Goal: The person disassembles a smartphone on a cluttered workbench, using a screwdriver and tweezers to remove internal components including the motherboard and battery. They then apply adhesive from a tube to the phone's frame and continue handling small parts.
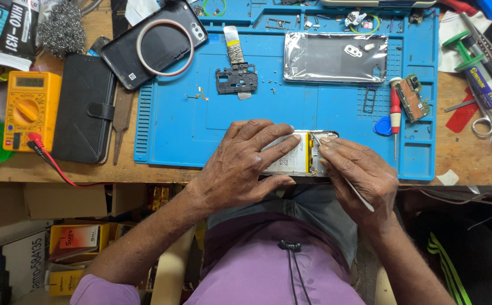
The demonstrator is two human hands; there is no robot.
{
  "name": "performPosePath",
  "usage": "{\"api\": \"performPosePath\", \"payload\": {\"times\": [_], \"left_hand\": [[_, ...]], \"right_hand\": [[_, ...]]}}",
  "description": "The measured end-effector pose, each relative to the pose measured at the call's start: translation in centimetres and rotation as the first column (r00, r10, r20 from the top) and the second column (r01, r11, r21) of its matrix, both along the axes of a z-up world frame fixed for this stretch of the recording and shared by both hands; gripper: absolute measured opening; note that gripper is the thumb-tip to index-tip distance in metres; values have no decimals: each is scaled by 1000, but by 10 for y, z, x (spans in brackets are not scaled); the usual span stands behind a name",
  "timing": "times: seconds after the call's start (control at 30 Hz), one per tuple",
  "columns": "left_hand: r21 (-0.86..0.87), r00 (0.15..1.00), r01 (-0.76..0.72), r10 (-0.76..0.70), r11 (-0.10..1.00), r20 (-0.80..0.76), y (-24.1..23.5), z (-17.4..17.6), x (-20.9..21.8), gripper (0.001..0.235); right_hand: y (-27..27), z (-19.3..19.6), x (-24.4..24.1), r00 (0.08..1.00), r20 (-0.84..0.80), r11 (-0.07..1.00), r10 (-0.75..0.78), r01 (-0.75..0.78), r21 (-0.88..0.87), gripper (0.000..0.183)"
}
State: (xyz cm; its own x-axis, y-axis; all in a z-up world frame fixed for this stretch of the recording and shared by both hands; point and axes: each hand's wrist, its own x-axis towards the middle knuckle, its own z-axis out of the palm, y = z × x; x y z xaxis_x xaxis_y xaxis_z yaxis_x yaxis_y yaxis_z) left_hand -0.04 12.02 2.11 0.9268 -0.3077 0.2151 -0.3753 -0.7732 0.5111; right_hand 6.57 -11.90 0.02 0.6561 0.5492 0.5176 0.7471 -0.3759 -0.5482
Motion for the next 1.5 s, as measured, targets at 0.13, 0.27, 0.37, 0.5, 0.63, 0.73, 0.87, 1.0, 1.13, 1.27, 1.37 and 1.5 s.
{"api": "performPosePath", "payload": {"times": [0.13,0.27,0.37,0.5,0.63,0.73,0.87,1.0,1.13,1.27,1.37,1.5], "left_hand": [[-1,1000,4,-4,1000,-9,0,-1,0,72],[-8,1000,4,-4,1000,-2,0,0,0,71],[-5,1000,5,-5,1000,-1,0,1,0,70],[-4,1000,6,-6,1000,-4,1,0,0,70],[-1,1000,11,-11,1000,-4,2,-2,0,70],[-10,1000,7,-7,1000,10,2,0,0,69],[-42,1000,8,-7,999,4,2,7,0,68],[-116,999,-17,22,993,44,4,12,12,48],[-154,992,64,-47,986,114,-8,10,33,31],[-323,990,139,-129,936,53,-15,17,41,12],[-440,994,86,-107,894,-23,8,26,32,10],[-93,971,-233,237,968,33,45,30,4,20]], "right_hand": [[-1,-4,-1,999,50,1000,13,-12,-17,28],[-2,-6,-1,995,99,999,23,-18,-51,29],[-2,-6,0,993,116,998,29,-23,-52,29],[-3,-7,0,991,130,998,27,-20,-58,31],[-3,-9,-2,998,60,1000,-13,13,2,28],[-4,-8,-3,1000,8,999,-21,21,35,26],[-6,-8,-4,999,-20,999,-38,38,33,26],[-9,-3,-4,987,-162,990,-7,30,138,25],[-13,6,-4,967,-239,972,91,-34,234,26],[-30,3,-11,929,-327,942,174,-61,329,21],[-63,-16,-10,888,-411,875,206,21,484,17],[-142,-65,-4,843,-516,901,-150,332,280,24]]}}
